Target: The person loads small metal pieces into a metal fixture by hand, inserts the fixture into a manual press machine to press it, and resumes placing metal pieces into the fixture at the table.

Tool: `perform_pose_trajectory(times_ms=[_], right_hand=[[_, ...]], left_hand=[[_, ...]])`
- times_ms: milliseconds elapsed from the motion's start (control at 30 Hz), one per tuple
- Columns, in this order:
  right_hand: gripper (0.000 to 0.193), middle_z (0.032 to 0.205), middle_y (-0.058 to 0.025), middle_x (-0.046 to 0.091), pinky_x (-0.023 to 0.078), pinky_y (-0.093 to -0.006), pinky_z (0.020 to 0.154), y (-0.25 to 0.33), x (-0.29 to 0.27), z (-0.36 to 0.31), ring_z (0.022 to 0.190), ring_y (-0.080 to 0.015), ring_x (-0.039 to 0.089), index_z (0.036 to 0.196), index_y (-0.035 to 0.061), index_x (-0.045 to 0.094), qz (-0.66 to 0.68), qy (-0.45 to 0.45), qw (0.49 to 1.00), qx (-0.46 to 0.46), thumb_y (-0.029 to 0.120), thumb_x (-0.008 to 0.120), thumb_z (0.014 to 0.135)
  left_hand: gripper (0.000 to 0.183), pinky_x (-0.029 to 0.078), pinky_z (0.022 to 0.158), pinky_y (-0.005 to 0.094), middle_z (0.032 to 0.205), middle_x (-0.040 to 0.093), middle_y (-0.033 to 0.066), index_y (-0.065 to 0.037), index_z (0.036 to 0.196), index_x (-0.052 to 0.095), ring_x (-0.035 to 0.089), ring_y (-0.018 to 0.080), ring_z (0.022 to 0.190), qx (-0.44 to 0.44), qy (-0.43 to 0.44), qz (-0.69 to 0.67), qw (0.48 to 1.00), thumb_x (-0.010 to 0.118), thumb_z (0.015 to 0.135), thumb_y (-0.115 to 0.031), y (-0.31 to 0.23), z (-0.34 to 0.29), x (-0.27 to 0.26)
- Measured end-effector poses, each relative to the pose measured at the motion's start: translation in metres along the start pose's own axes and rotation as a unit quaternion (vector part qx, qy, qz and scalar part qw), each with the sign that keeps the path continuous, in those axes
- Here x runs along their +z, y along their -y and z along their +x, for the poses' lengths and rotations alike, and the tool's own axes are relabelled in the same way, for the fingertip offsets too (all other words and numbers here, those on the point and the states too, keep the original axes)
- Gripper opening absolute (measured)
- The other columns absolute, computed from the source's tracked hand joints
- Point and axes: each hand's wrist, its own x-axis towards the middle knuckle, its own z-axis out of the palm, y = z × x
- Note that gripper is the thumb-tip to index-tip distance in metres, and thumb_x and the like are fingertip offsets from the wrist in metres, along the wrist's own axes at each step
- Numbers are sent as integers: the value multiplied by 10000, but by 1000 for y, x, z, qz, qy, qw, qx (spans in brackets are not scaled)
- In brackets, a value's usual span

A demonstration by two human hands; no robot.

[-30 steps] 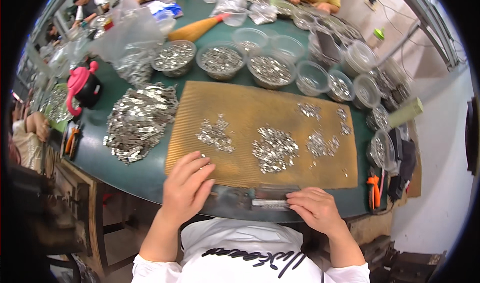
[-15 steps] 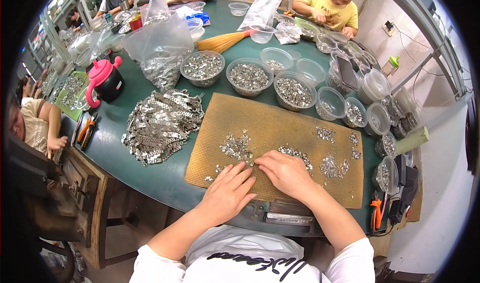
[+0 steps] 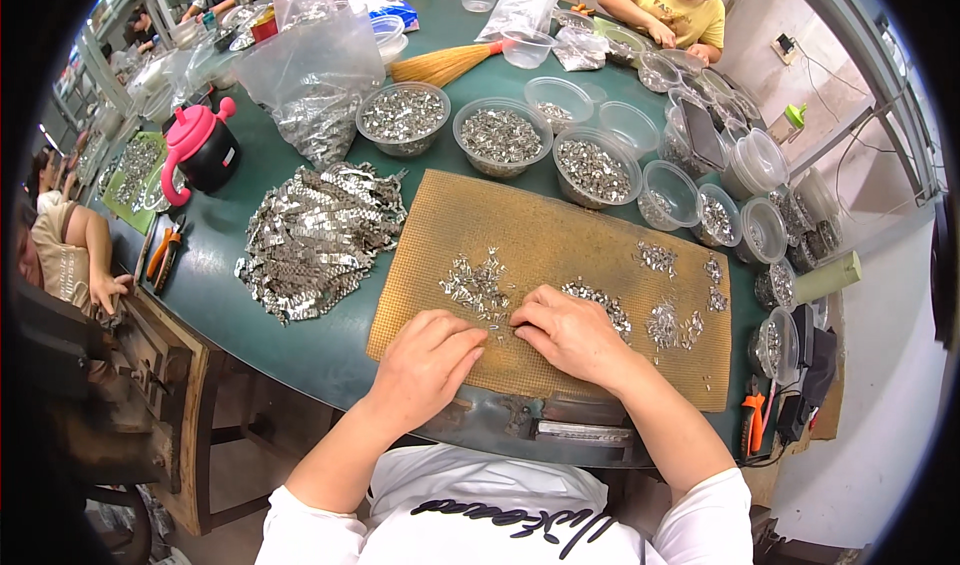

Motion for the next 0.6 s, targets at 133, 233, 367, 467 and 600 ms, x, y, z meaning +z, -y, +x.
perform_pose_trajectory(times_ms=[133, 233, 367, 467, 600], right_hand=[[116, 1045, -72, 667, 585, -438, 795, 5, 3, 0, 974, -297, 719, 1017, 100, 726, -13, -14, 1000, -8, 206, 735, 970], [114, 1020, -76, 659, 584, -436, 784, 10, 7, 0, 955, -296, 712, 994, 93, 725, -52, -29, 998, -14, 197, 748, 954], [120, 1034, -60, 678, 588, -418, 795, 12, 11, -3, 990, -277, 715, 1015, 102, 748, -100, -24, 995, -4, 192, 762, 937], [113, 1020, -59, 674, 590, -415, 788, 10, 11, -4, 964, -279, 712, 1022, 103, 753, -74, -38, 997, 0, 178, 757, 936], [110, 998, -53, 676, 588, -413, 786, 9, 15, -4, 934, -263, 706, 1022, 113, 757, -74, -65, 995, -6, 171, 753, 929]], left_hand=[[174, 560, 831, 412, 977, 693, 76, -43, 1027, 772, 662, 300, 963, -12, 15, 22, 1000, 819, 862, -70, -1, 9, 7], [153, 559, 836, 407, 957, 653, 71, -50, 991, 751, 640, 288, 965, -5, 29, 54, 998, 807, 853, -87, -1, 14, 15], [117, 553, 839, 410, 941, 622, 75, -60, 923, 718, 615, 290, 954, 6, 45, 76, 996, 795, 840, -91, -4, 15, 27], [113, 550, 837, 413, 942, 616, 77, -61, 894, 691, 609, 294, 950, 12, 48, 79, 996, 789, 841, -87, -7, 13, 32], [137, 550, 839, 410, 953, 624, 83, -62, 916, 673, 615, 295, 956, 4, 41, 56, 998, 789, 845, -74, -7, 10, 32]])
